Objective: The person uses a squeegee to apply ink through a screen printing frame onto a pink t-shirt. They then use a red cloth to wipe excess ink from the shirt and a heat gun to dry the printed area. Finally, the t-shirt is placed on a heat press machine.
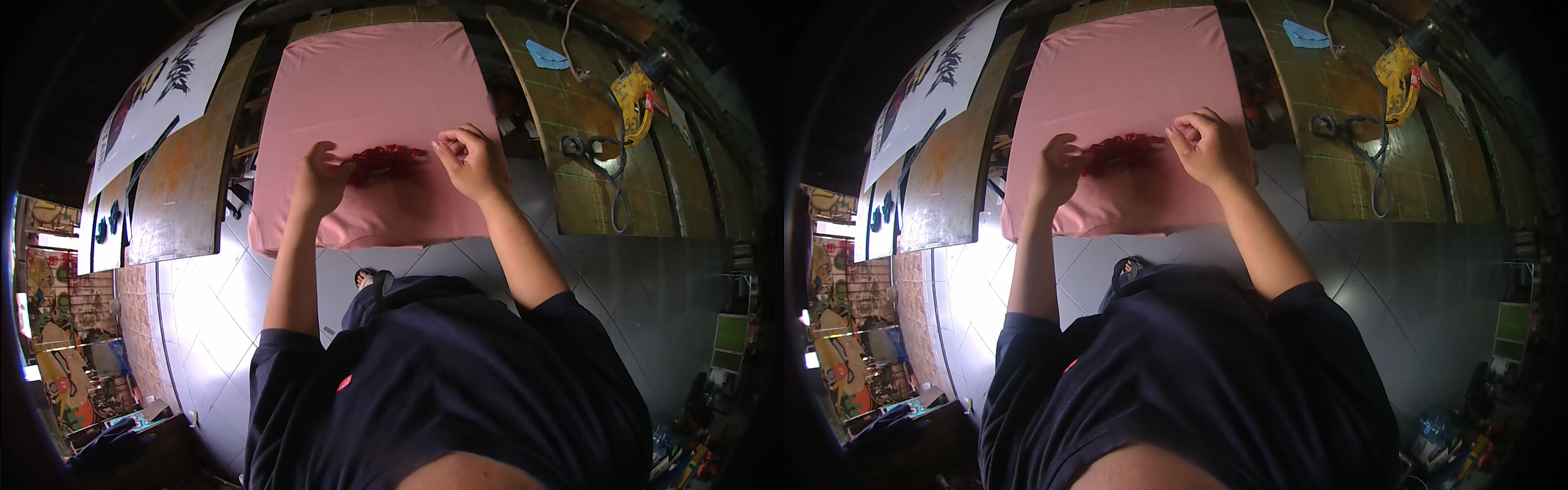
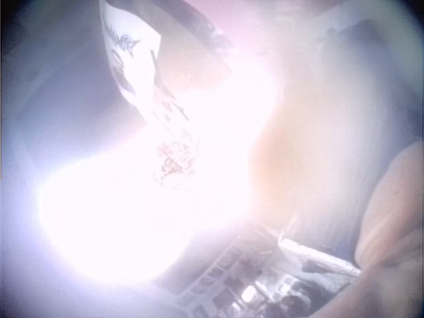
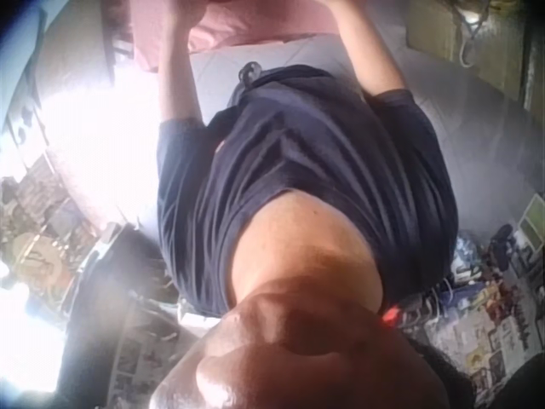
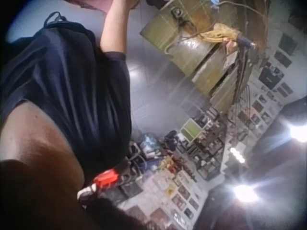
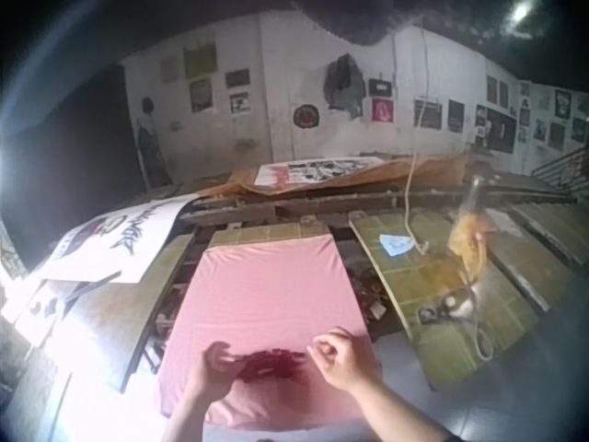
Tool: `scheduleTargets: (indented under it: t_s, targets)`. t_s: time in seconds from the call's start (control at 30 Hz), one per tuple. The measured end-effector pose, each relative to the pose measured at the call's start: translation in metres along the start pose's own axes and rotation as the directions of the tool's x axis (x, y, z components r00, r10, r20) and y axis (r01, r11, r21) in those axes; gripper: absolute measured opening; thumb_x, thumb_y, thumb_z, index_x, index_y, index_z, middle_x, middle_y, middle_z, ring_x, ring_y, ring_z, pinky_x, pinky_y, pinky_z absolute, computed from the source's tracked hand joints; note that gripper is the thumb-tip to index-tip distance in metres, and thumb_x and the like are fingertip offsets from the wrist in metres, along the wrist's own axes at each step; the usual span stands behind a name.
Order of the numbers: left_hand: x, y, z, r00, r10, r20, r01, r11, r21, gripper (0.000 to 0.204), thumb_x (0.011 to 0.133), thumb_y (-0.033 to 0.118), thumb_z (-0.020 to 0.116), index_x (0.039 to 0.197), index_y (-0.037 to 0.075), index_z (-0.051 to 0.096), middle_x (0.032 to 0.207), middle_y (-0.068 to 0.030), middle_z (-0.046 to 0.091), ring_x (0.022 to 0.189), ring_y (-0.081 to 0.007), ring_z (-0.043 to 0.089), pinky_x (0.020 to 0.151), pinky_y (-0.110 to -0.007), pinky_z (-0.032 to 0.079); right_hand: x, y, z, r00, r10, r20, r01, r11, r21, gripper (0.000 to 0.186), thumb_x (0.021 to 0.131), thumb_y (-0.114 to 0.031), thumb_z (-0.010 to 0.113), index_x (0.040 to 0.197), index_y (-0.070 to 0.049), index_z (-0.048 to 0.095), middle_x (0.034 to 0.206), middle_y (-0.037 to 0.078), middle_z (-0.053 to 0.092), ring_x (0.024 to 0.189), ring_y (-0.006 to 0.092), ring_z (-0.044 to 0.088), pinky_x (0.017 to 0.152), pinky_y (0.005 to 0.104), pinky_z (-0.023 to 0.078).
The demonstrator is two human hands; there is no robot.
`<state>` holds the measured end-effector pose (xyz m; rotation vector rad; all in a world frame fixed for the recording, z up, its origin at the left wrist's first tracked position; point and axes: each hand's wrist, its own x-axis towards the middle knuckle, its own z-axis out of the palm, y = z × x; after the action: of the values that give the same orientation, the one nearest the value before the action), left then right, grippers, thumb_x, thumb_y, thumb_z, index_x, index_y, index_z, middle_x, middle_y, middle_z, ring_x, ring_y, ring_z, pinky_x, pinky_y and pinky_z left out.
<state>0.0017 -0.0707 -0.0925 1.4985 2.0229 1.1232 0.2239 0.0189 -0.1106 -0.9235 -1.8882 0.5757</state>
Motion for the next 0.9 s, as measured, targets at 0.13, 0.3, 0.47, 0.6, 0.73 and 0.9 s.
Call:
scheduleTargets:
  t_s: [0.13, 0.3, 0.47, 0.6, 0.73, 0.9]
  targets:
    - [-0.018, 0.011, 0.014, 0.948, 0.315, -0.035, -0.250, 0.812, 0.527, 0.073, 0.075, 0.042, 0.063, 0.130, 0.004, 0.034, 0.135, -0.0201, 0.032, 0.124, -0.0335, 0.033, 0.096, -0.052, 0.029, 0.001, -0.008, -0.001, 0.999, 0.040, 0.025, -0.039, 0.999, -0.038, 0.013, 0.075, -0.017, 0.066, 0.078, -0.004, 0.062, 0.076, 0.004, 0.060, 0.059, 0.0129, 0.058, 0.053, 0.0256, 0.047]
    - [-0.045, 0.020, 0.046, 0.938, 0.296, 0.180, -0.345, 0.744, 0.572, 0.094, 0.074, 0.066, 0.045, 0.135, -0.001, 0.023, 0.140, -0.0197, 0.024, 0.132, -0.0333, 0.018, 0.100, -0.061, 0.014, 0.000, -0.006, -0.001, 0.999, 0.045, 0.022, -0.045, 0.999, 0.000, 0.014, 0.075, -0.018, 0.066, 0.079, -0.005, 0.062, 0.075, 0.004, 0.060, 0.059, 0.0142, 0.058, 0.054, 0.0261, 0.047]
    - [-0.042, 0.025, 0.053, 0.923, 0.254, 0.289, -0.379, 0.732, 0.566, 0.090, 0.077, 0.060, 0.049, 0.136, -0.001, 0.019, 0.141, -0.0225, 0.020, 0.132, -0.0353, 0.016, 0.100, -0.061, 0.014, -0.001, -0.001, 0.001, 0.998, 0.060, 0.024, -0.059, 0.998, -0.029, 0.015, 0.075, -0.019, 0.066, 0.079, -0.005, 0.063, 0.077, 0.005, 0.061, 0.060, 0.0146, 0.059, 0.054, 0.0265, 0.047]
    - [-0.039, 0.038, 0.049, 0.955, 0.232, 0.186, -0.297, 0.770, 0.565, 0.070, 0.079, 0.048, 0.054, 0.131, 0.005, 0.034, 0.137, -0.0153, 0.031, 0.129, -0.0301, 0.026, 0.099, -0.062, 0.018, 0.001, -0.002, -0.001, 0.998, 0.067, 0.016, -0.066, 0.997, -0.045, 0.016, 0.075, -0.021, 0.065, 0.079, -0.006, 0.063, 0.078, 0.005, 0.062, 0.061, 0.0146, 0.060, 0.055, 0.0265, 0.047]
    - [-0.019, 0.020, 0.037, 0.948, 0.267, 0.170, -0.317, 0.821, 0.474, 0.040, 0.080, 0.032, 0.057, 0.111, 0.007, 0.056, 0.116, -0.0061, 0.055, 0.112, -0.0262, 0.049, 0.098, -0.062, 0.021, 0.003, -0.006, -0.002, 0.996, 0.085, 0.021, -0.085, 0.996, -0.034, 0.016, 0.075, -0.022, 0.065, 0.079, -0.006, 0.063, 0.077, 0.004, 0.062, 0.061, 0.0150, 0.060, 0.055, 0.0265, 0.047]
    - [0.002, 0.014, 0.003, 0.990, 0.113, 0.082, -0.091, 0.969, -0.230, 0.021, 0.080, 0.011, 0.060, 0.100, 0.002, 0.063, 0.091, -0.0100, 0.066, 0.085, -0.0161, 0.063, 0.086, -0.035, 0.045, 0.003, -0.003, -0.002, 0.997, 0.082, 0.009, -0.082, 0.996, -0.045, 0.015, 0.075, -0.021, 0.065, 0.080, -0.007, 0.063, 0.077, 0.004, 0.062, 0.061, 0.0146, 0.060, 0.056, 0.0259, 0.047]
